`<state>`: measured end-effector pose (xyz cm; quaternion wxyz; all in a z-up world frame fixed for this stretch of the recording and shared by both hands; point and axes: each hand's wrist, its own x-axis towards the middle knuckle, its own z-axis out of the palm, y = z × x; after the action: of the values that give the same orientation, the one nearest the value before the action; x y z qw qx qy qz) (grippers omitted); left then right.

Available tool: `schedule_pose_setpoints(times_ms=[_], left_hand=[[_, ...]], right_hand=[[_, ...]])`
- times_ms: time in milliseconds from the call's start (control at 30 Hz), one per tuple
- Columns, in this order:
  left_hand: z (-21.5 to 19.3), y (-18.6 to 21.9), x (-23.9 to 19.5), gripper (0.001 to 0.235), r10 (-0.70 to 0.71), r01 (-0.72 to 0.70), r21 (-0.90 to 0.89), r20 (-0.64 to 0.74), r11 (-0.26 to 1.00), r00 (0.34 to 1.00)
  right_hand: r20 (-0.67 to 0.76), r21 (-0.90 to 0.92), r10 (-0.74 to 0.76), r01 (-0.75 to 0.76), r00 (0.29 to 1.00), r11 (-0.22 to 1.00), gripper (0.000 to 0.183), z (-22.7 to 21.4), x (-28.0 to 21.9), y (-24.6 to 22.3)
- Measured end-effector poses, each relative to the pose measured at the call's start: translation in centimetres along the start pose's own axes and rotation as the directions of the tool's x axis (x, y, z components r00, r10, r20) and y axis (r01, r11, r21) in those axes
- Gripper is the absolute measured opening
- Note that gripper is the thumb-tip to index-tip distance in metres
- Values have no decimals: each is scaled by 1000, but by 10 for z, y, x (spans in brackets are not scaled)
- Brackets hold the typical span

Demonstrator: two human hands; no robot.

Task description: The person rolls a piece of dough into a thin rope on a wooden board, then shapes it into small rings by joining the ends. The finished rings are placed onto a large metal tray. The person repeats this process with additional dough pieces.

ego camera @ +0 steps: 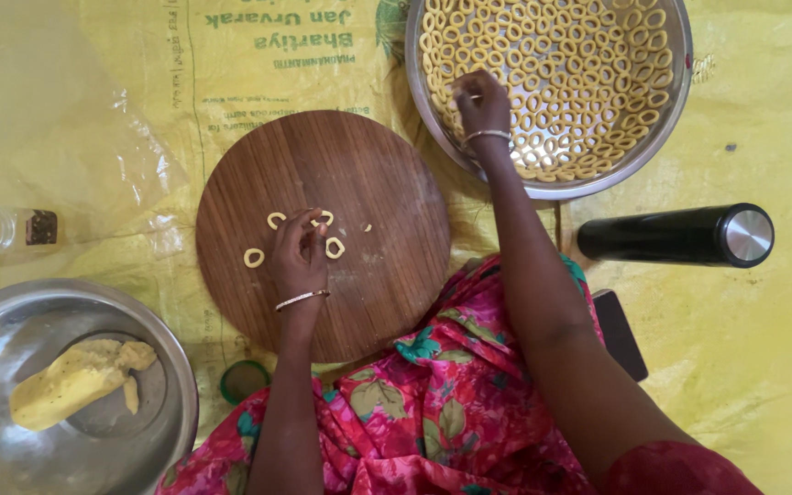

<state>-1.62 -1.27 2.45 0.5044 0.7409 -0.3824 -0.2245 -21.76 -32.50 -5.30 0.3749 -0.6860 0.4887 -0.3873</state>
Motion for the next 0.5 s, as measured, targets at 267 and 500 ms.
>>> schedule_pose_setpoints(times_ms=[267,500], left_hand=[[-1,8,-1,23,-12,12,-7,3,1000,1000],[-10,-6,0,18,-140,153,66,-173,986,975]], right_hand=[[28,-184,-52,57,998,981,13,1,-7,0],[5,-48,-116,116,993,992,18,8,-24,-40]])
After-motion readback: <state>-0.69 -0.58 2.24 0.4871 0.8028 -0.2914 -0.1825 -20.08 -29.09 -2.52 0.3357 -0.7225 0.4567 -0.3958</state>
